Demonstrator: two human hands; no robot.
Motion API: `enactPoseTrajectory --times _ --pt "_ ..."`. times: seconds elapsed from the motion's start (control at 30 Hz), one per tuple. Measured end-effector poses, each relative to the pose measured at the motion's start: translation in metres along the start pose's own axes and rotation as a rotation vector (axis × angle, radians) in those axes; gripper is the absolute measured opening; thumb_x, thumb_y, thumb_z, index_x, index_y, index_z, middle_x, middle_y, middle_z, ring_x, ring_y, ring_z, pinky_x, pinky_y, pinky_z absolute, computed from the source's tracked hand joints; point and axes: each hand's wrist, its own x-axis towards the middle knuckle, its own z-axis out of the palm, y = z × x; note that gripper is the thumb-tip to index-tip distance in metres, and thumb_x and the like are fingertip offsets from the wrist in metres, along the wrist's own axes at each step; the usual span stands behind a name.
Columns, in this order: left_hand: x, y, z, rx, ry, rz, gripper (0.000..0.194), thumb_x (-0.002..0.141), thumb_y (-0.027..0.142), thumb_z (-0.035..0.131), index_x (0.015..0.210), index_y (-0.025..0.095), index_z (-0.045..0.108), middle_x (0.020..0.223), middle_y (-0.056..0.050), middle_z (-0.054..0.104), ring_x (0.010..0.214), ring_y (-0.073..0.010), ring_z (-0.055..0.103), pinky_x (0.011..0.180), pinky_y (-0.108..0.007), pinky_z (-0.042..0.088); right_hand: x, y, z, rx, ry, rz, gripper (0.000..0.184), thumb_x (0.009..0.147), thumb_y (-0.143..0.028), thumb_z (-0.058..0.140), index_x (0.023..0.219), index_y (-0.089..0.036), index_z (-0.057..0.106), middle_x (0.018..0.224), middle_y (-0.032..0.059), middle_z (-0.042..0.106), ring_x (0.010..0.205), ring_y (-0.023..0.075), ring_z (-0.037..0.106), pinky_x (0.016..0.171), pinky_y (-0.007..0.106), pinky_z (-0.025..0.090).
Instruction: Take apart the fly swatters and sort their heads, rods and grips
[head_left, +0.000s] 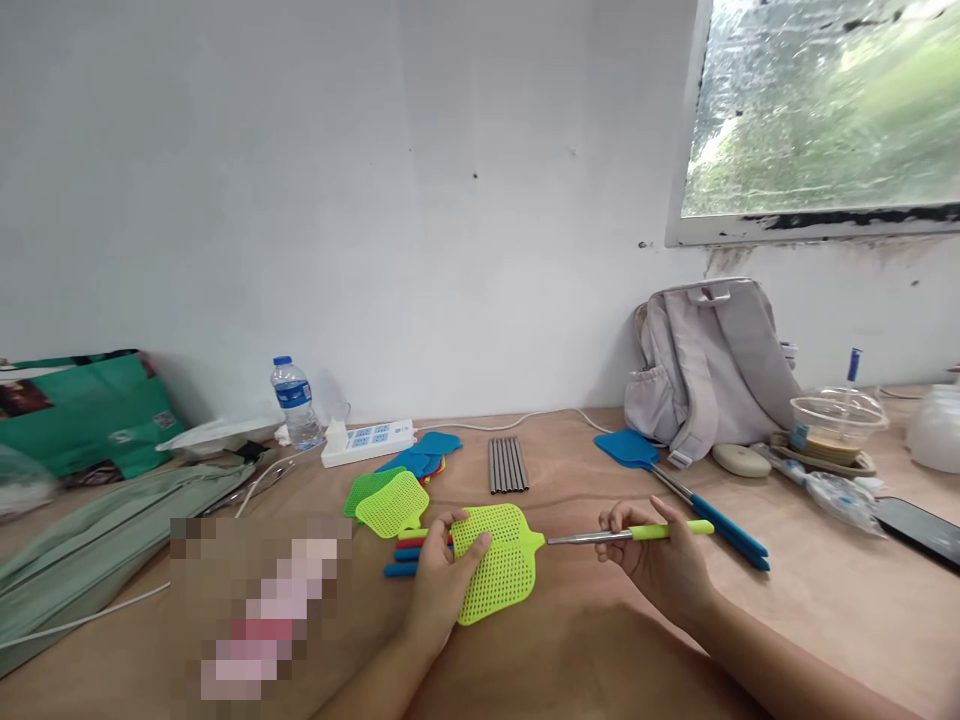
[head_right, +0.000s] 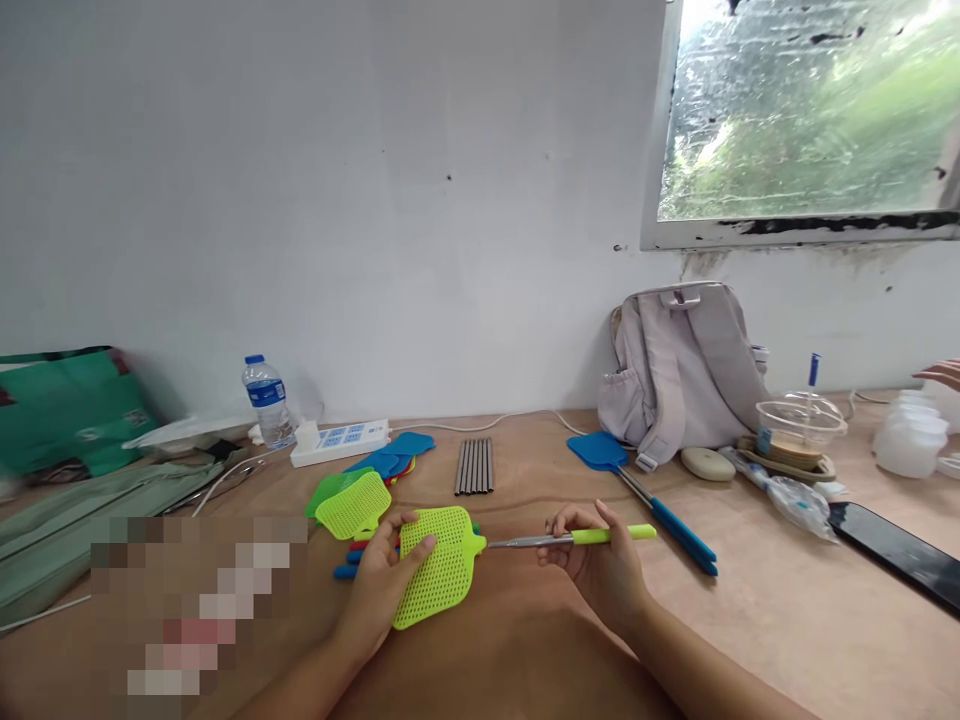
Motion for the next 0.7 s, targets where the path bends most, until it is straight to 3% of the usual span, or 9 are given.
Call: enactPoseTrajectory --times 0.33,0.53,0.6,0.7 --pt "-0.004 0.000 0.001 0.026 -0.025 0.013 0.049 0.056 0.037 0.075 0.090 0.021 0.043 0.082 0.001 0.059 0.073 -0.0186 0.063 0.061 -0.030 0.052 -0.002 -0.002 0.008 -0.099 0.069 -0.014 0.036 0.070 -0.048 0.054 0.054 -0.017 0.061 0.061 0.0031 0.053 0.056 0.0184 0.055 0.058 0.033 0.046" --pt "-0.007 0.006 0.001 0.001 0.069 0.104 0.068 0.056 0.030 0.077 0.115 0.023 0.042 0.101 -0.004 0.063 0.091 -0.0215 0.063 0.072 -0.031 0.052 -0.002 -0.002 0.008 -0.138 0.023 -0.033 0.023 0.065 -0.035 0.057 0.055 -0.016 0.064 0.062 0.0031 0.054 0.056 0.0190 0.056 0.056 0.032 0.046" --pt "-0.009 0.007 0.001 -0.029 0.050 0.036 0.065 0.054 0.031 0.078 0.111 0.020 0.049 0.094 -0.005 0.066 0.084 -0.0230 0.065 0.070 -0.035 0.053 -0.002 -0.002 0.009 -0.134 0.013 -0.012 0.021 0.062 -0.034 0.057 0.055 -0.015 0.064 0.062 0.0032 0.054 0.056 0.0190 0.056 0.056 0.032 0.046" --pt "-0.015 0.005 0.000 -0.044 -0.061 -0.105 0.048 0.048 0.031 0.082 0.088 0.015 0.062 0.085 -0.007 0.070 0.077 -0.0254 0.066 0.068 -0.039 0.054 -0.003 -0.002 0.011 -0.111 -0.002 0.014 0.020 0.061 -0.033 0.057 0.055 -0.015 0.062 0.064 0.0039 0.055 0.055 0.0191 0.057 0.056 0.033 0.046"
